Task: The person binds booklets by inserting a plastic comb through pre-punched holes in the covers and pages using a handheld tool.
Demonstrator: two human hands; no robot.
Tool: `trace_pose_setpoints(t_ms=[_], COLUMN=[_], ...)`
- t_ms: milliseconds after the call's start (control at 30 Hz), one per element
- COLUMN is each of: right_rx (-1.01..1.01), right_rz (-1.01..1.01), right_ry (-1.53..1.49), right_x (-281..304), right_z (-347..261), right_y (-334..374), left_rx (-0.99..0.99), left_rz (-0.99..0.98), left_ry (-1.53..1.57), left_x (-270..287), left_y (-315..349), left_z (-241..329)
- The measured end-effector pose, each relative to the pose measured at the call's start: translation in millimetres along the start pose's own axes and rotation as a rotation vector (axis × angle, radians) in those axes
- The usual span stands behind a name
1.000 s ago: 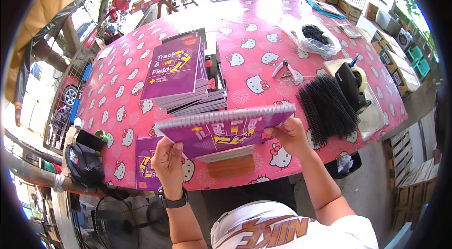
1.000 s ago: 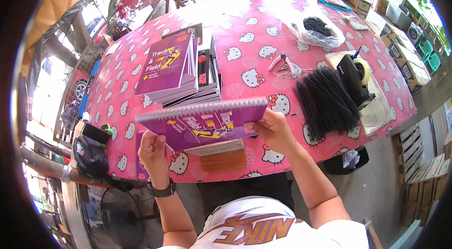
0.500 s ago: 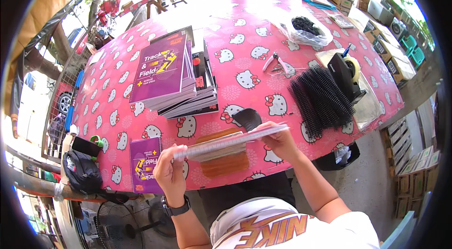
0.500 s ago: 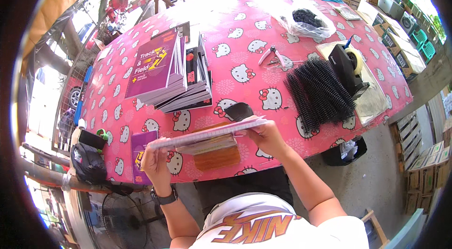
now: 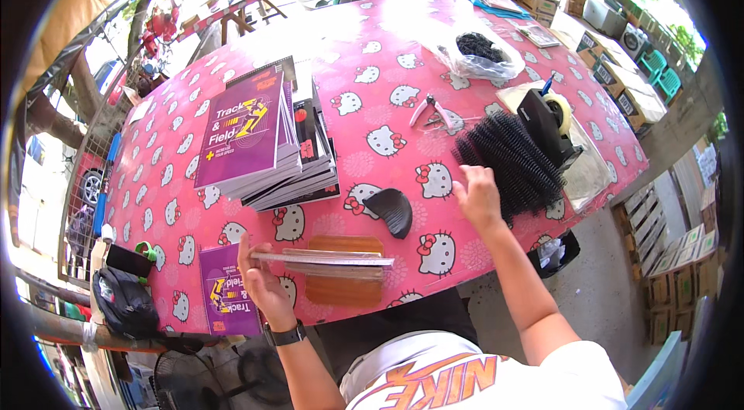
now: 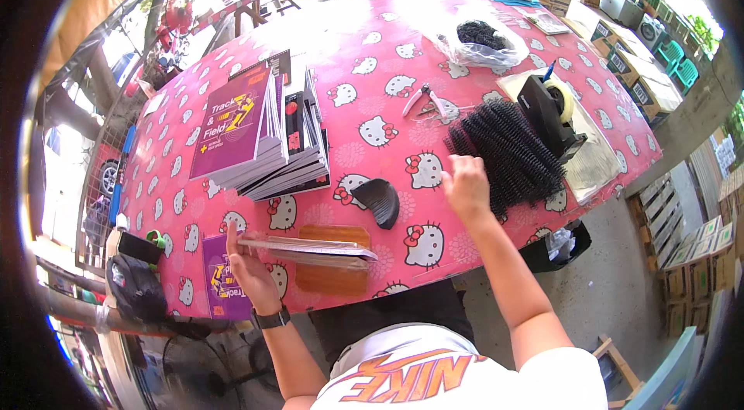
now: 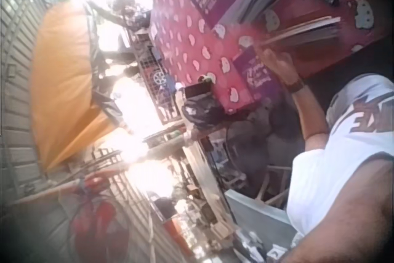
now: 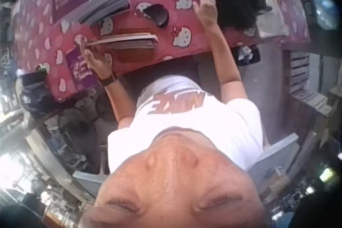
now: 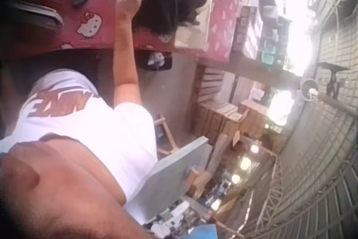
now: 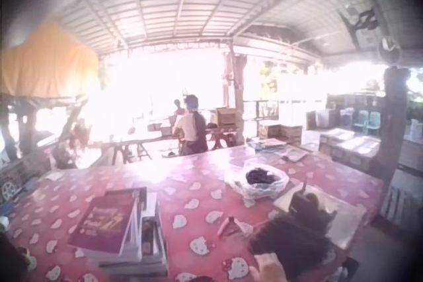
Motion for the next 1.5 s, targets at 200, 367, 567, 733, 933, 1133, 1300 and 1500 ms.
trace_pose_setpoints(t_ms=[200,367,567,733,933,1133,1300,1500], right_rx=[-0.156,-0.059,-0.238,-0.017,0.195,0.016,0.166,0.203], right_rz=[-0.204,-0.300,-0.224,-0.429,-0.705,-0.607,-0.532,-0.674], right_ry=[0.238,0.105,-0.506,-0.715,-0.809,-0.933,-0.939,-0.926], right_x=[-32.4,-35.9,21.6,67.8,64.0,45.7,43.9,38.3], right_z=[16.1,17.6,-26.3,-128.0,-159.4,-158.2,-168.7,-172.2], right_y=[-9.2,-8.3,0.2,14.6,38.5,44.4,37.7,37.7], left_rx=[0.122,0.258,-0.293,-0.358,-0.442,-0.502,-0.467,-0.465], left_rz=[0.089,0.088,0.244,-0.363,-0.353,-0.254,-0.299,-0.307], left_ry=[-0.361,-0.187,-1.092,-1.235,-1.239,-1.302,-1.290,-1.301], left_x=[1.4,4.8,-26.7,-118.8,-128.6,-127.6,-129.1,-127.8], left_y=[4.8,11.2,24.5,65.7,65.5,64.8,67.7,70.5], left_z=[6.7,-16.2,51.9,59.1,32.3,36.4,34.3,29.4])
Point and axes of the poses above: each hand's wrist, its own y-axis away from the middle knuckle, its own x-axis out of the back of the hand, z = x × y, the point moved 7 cm from there along -y, towards the middle knuckle, and after that the axes turned 13 degrees about -y, right-handed, at the moved point
